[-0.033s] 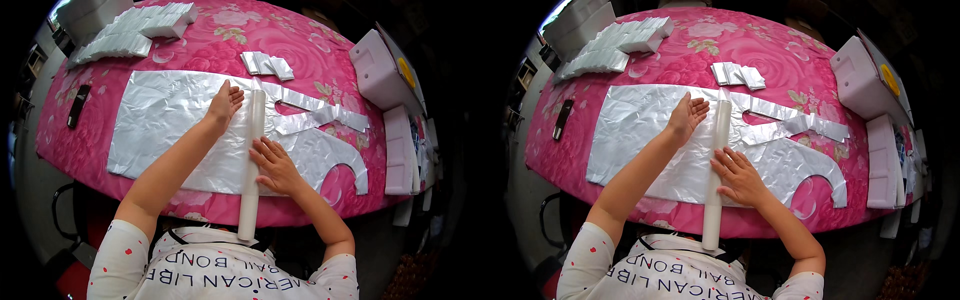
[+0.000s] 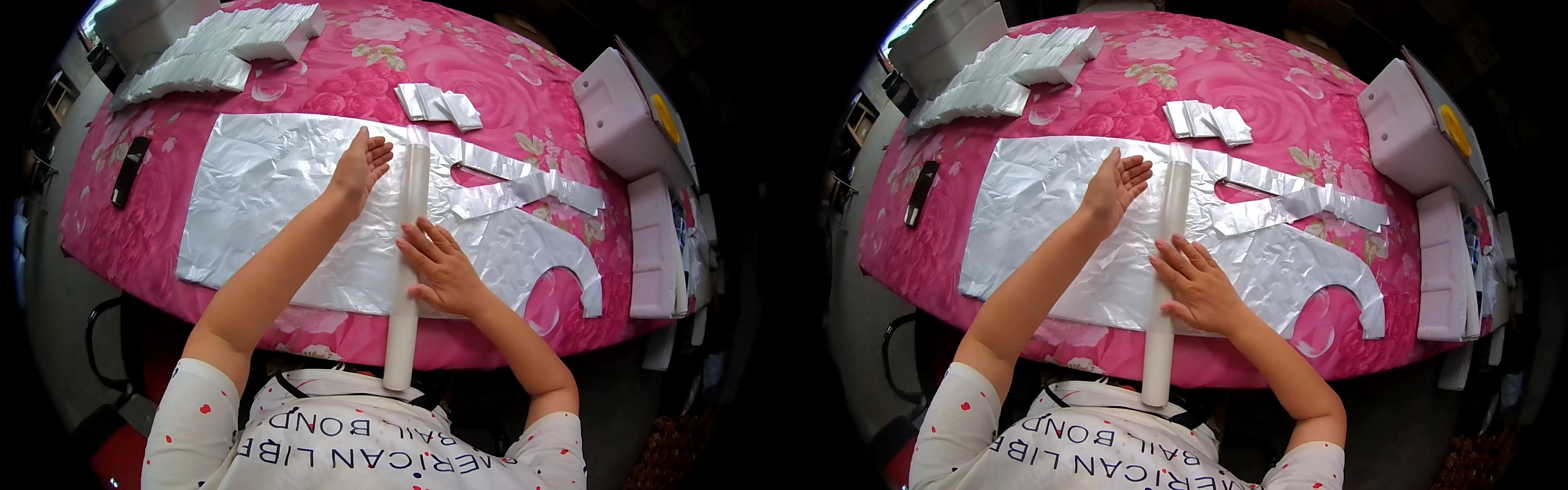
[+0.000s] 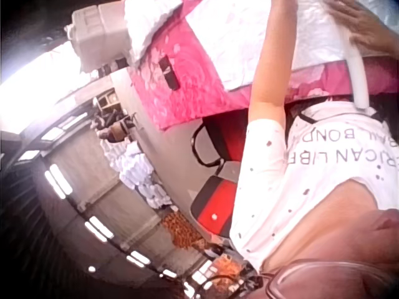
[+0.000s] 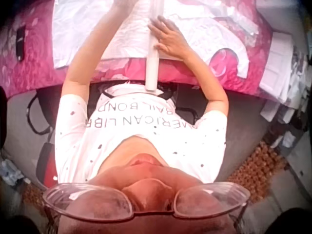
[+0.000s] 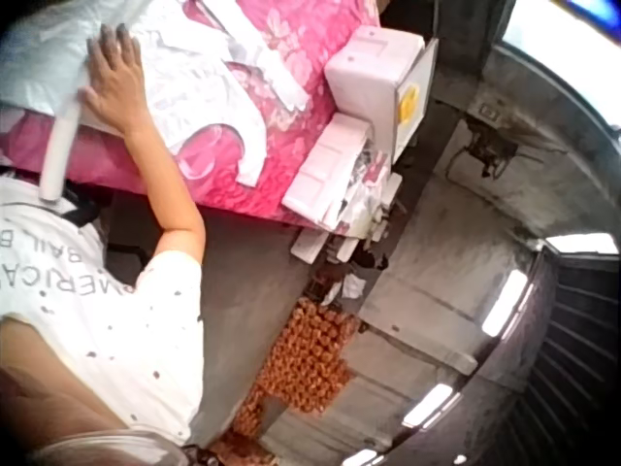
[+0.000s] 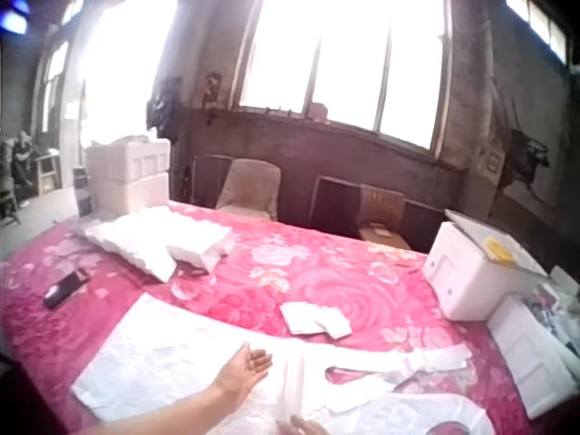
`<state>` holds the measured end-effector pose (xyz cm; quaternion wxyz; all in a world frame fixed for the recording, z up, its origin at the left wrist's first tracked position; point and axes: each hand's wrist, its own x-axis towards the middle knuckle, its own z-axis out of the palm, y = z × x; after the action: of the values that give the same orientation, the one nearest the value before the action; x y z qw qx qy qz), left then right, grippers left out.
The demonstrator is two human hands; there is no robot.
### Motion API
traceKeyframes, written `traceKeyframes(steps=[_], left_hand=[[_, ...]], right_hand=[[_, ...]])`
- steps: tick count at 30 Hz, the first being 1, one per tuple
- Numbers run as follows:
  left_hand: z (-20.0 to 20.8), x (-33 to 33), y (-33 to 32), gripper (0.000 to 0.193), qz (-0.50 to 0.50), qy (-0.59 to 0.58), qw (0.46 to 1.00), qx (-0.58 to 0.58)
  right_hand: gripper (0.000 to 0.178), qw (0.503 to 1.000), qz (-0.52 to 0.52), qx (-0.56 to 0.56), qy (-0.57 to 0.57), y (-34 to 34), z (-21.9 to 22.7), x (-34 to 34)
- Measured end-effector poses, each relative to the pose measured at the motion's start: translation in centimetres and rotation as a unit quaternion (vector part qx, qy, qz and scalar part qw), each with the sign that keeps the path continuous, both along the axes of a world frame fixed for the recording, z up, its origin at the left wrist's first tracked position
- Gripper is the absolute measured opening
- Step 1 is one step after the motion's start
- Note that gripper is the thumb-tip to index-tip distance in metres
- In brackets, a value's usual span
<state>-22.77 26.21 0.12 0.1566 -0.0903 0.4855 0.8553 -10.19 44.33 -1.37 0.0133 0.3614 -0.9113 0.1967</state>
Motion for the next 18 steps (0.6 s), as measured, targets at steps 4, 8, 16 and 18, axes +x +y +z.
traceKeyframes(steps=[4,8,16,18], left_hand=[[0.7,1.5,-7.4,0.059,0.026,0.077,0.993,-0.088],[1.5,5.4,-17.4,0.057,0.065,0.118,0.971,-0.197],[0.2,18.8,-29.1,0.054,0.081,0.089,0.926,-0.358],[-0.2,21.3,-28.6,0.05,0.072,0.103,0.92,-0.371]], right_hand=[[0.063,0.992,0.108,-0.066,0.007,-11.2,0.7,-1.9],[0.054,0.909,0.305,-0.235,-0.157,-18.9,3.9,-0.6],[0.051,0.975,0.156,-0.154,0.013,-20.5,0.9,-6.8],[0.056,0.977,0.174,-0.11,0.052,-22.6,-0.4,-7.3]])
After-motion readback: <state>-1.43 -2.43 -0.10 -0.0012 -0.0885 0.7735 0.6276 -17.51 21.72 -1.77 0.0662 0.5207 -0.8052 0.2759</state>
